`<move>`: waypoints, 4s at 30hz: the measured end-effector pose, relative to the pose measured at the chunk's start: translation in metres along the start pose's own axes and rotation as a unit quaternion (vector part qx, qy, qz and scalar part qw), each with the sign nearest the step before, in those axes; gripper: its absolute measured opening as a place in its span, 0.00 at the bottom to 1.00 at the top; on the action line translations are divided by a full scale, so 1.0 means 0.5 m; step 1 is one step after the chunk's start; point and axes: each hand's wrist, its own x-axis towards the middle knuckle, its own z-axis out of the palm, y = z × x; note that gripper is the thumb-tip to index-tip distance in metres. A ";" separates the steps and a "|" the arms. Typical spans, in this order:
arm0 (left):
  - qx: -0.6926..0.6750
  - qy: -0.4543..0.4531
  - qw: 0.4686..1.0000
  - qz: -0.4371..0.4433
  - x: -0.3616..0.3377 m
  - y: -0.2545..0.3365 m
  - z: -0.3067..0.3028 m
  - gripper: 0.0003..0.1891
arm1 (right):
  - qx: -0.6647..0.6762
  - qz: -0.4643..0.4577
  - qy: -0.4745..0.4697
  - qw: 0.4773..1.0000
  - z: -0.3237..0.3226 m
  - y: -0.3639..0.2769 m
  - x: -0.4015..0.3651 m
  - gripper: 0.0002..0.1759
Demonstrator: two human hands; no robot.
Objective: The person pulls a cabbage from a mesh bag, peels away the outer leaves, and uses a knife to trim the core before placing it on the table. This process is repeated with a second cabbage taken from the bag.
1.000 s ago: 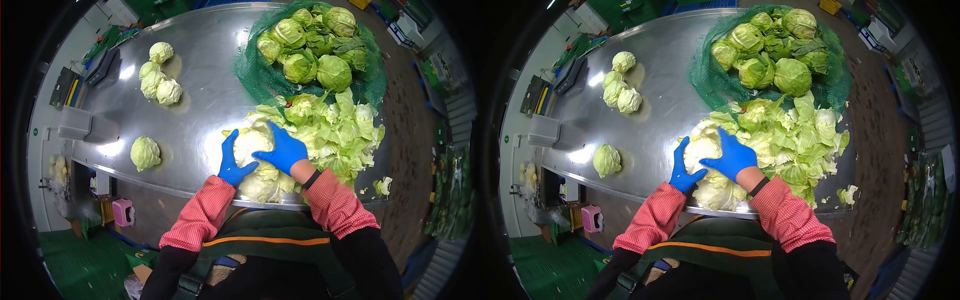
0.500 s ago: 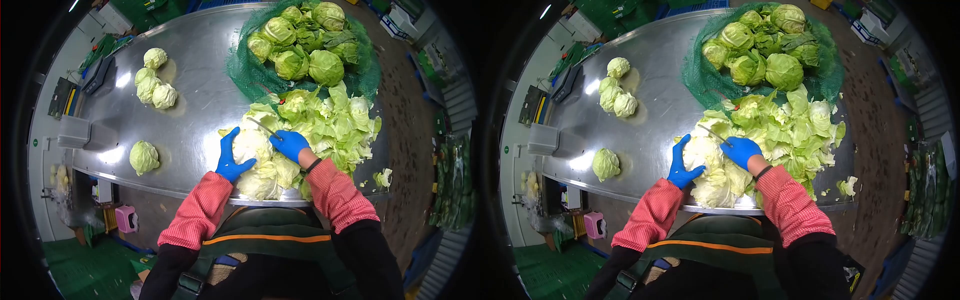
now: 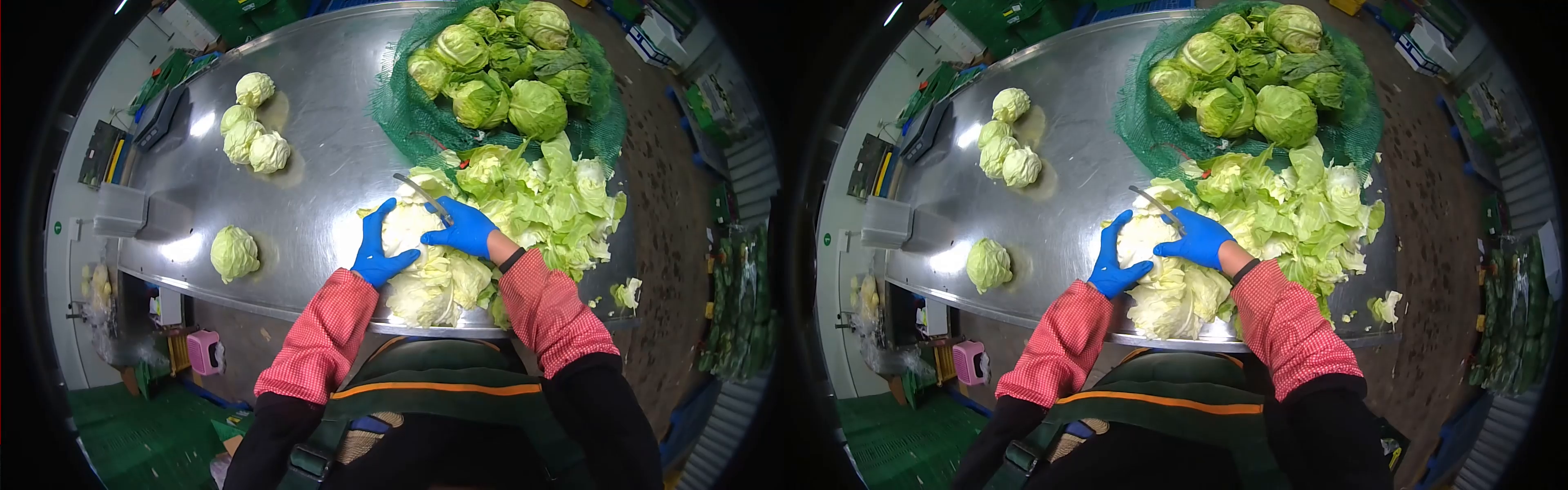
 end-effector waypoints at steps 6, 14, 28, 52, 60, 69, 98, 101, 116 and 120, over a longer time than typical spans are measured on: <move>0.015 0.040 0.999 0.026 0.006 -0.001 0.010 0.52 | -0.116 0.000 0.000 0.993 -0.006 -0.018 -0.001 0.38; -0.015 0.081 0.997 -0.009 -0.014 0.030 0.017 0.50 | -0.165 0.019 0.211 0.963 0.086 -0.045 -0.063 0.28; -0.588 0.141 0.778 -0.171 0.022 0.099 0.001 0.35 | 0.221 -0.100 0.352 0.904 -0.070 0.026 -0.121 0.24; -0.665 -0.005 0.718 -0.208 0.020 0.176 0.012 0.38 | -0.146 -0.071 0.276 0.947 -0.104 -0.070 -0.190 0.43; -0.274 0.002 0.961 -0.045 0.004 0.169 -0.077 0.43 | 0.584 0.014 0.008 0.812 -0.034 -0.009 -0.074 0.29; 0.154 0.031 0.986 -0.058 0.024 0.115 0.053 0.53 | -0.067 0.053 0.162 0.983 0.008 0.027 -0.074 0.28; 0.170 0.028 0.981 0.093 0.063 0.089 0.125 0.55 | -0.153 0.133 0.232 0.951 -0.089 0.018 -0.056 0.29; 0.140 0.044 0.982 0.118 0.016 0.068 0.105 0.58 | -0.173 0.149 0.215 0.950 -0.094 0.050 -0.021 0.24; -0.060 0.027 0.998 -0.022 -0.012 0.025 0.060 0.57 | -0.085 0.094 0.055 0.990 -0.024 -0.036 -0.089 0.54; -0.004 0.024 1.000 -0.013 0.015 0.030 0.065 0.57 | -0.163 -0.023 0.221 0.961 0.015 -0.004 -0.099 0.29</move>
